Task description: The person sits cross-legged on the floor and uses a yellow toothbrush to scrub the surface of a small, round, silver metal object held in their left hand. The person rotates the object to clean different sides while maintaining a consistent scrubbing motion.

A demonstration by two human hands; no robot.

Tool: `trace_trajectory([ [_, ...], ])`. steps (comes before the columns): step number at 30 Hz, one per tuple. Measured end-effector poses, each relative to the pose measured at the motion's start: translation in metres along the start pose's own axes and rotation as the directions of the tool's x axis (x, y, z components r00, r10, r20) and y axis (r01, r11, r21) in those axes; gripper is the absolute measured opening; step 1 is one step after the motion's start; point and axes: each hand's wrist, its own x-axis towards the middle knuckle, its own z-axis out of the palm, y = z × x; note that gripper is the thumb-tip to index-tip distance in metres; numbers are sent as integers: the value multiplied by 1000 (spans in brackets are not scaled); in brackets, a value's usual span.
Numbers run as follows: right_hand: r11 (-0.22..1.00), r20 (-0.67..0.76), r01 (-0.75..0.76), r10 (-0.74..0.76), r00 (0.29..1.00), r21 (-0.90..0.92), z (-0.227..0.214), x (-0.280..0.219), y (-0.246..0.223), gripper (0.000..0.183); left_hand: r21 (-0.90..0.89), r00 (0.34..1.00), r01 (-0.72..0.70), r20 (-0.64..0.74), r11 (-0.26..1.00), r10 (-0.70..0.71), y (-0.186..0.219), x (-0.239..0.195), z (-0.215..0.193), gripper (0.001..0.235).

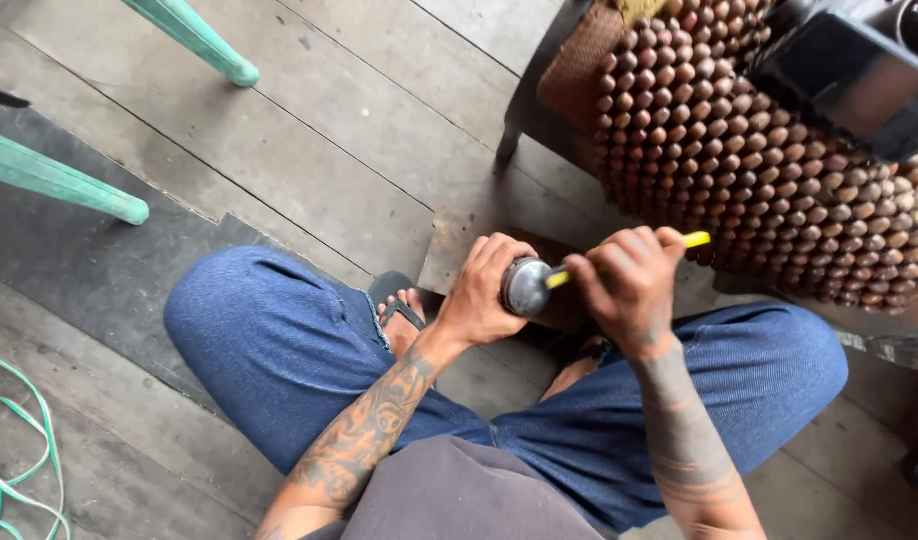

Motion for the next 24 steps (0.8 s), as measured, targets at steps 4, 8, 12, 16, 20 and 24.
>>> trace_trajectory([
  [4, 987, 50, 51, -59, 997, 152, 15, -4, -22, 33, -19, 999, 37, 30, 999, -37, 3, 3, -6, 57],
  [8, 998, 27, 2, -4, 1000, 57, 9, -6, -3, 33, -1, 1000, 14, 4, 1000, -14, 4, 5, -6, 67],
  [12, 984, 64, 82, -94, 994, 160, 14, -1, -26, 36, -30, 1000, 7, 18, 1000, -7, 7, 9, -9, 53],
  [16, 997, 113, -81, 81, 990, 1, 1, -10, -4, 38, 29, 990, 80, 113, 996, -82, 26, 14, -17, 50],
  [20, 996, 136, 46, -57, 989, 79, 2, -4, -15, 40, 39, 993, 56, 106, 998, -60, 24, 16, -16, 48],
  [24, 996, 38, -87, 88, 995, -31, -3, -9, 2, 42, 57, 992, 75, 95, 996, -80, 27, 15, -16, 50],
])
